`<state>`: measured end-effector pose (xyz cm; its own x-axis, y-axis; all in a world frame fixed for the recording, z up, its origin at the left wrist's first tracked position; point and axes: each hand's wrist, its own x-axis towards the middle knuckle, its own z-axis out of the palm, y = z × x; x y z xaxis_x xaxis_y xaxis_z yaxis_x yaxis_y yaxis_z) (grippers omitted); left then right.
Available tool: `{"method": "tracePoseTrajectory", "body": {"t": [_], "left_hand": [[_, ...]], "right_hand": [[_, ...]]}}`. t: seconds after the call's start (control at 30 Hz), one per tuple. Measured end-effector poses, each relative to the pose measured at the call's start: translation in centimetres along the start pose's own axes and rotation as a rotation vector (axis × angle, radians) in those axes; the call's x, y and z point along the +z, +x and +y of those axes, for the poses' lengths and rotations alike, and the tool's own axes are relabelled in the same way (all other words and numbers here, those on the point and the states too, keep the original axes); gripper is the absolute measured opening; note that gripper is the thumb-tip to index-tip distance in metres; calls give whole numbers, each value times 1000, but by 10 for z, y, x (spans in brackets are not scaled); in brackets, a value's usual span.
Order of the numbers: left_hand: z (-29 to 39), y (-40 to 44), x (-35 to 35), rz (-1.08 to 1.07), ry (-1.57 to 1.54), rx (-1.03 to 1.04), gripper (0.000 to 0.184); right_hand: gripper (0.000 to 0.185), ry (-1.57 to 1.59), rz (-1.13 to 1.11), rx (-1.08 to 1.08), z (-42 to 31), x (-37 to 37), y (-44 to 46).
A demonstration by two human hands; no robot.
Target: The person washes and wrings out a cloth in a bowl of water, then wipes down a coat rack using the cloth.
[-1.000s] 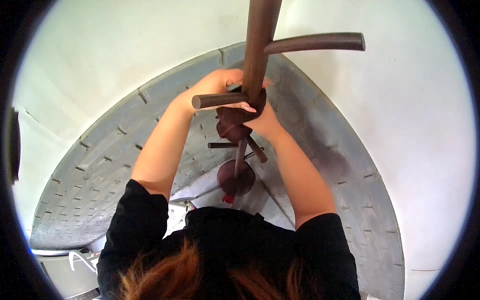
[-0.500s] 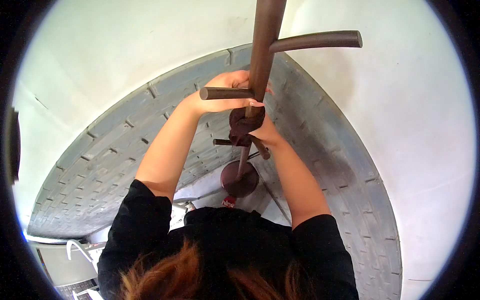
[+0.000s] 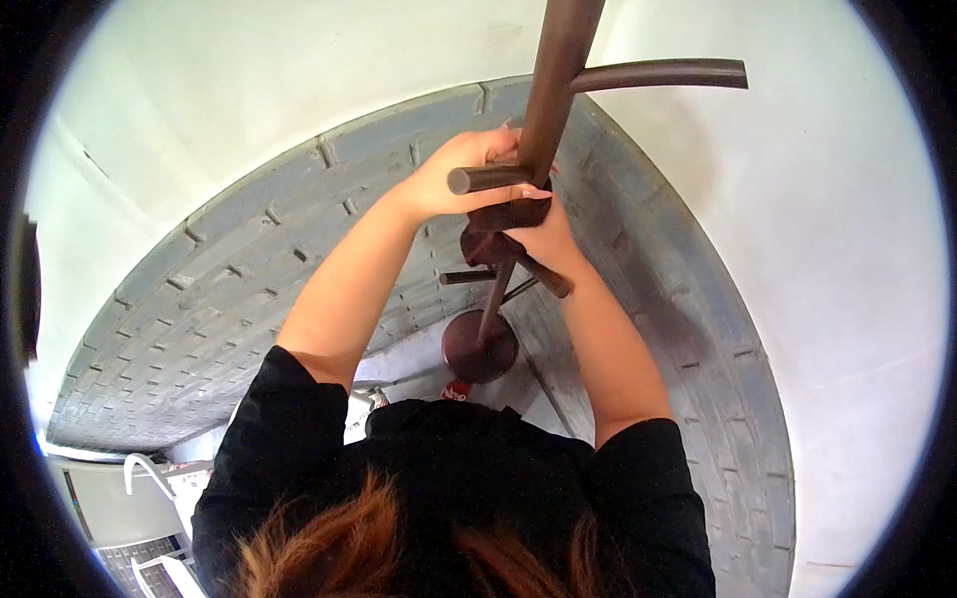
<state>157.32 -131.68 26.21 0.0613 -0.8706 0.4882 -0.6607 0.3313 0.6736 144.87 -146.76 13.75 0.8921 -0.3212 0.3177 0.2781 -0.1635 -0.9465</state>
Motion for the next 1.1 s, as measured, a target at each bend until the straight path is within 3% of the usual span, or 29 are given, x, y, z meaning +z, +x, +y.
{"method": "tracePoseTrajectory", "body": {"t": [0.17,0.27,0.33,0.43,0.53,0.6,0.67,0.8,0.87,1.03,1.1], "left_hand": [[-9,1,14,126,104,-31,44],[-9,1,16,181,151,-40,44],[-6,0,20,200,145,-47,44],[-7,1,25,258,149,-68,43],[-7,0,25,259,-62,-89,43],[-5,-2,18,146,-12,-126,47],[-5,-4,18,146,-54,-121,46],[-18,2,24,149,-183,-99,46],[-23,1,26,144,-142,-68,48],[-15,2,27,139,-82,-56,51],[-8,1,26,142,-100,-136,52]], "right_hand": [[62,-74,112,-88,-34,-6,9],[66,-186,-38,66,-66,-17,14],[70,-283,-131,334,-68,-28,20],[69,-215,-52,340,-66,-21,10],[66,-180,18,378,-65,-10,3],[64,-168,32,372,-66,-8,4],[58,-400,-224,476,-76,-14,10],[55,-555,-348,367,-26,-28,10],[56,-131,-375,492,-22,-26,-2],[52,126,-299,335,-12,-26,-13],[50,380,-156,294,3,-25,-12]]}}
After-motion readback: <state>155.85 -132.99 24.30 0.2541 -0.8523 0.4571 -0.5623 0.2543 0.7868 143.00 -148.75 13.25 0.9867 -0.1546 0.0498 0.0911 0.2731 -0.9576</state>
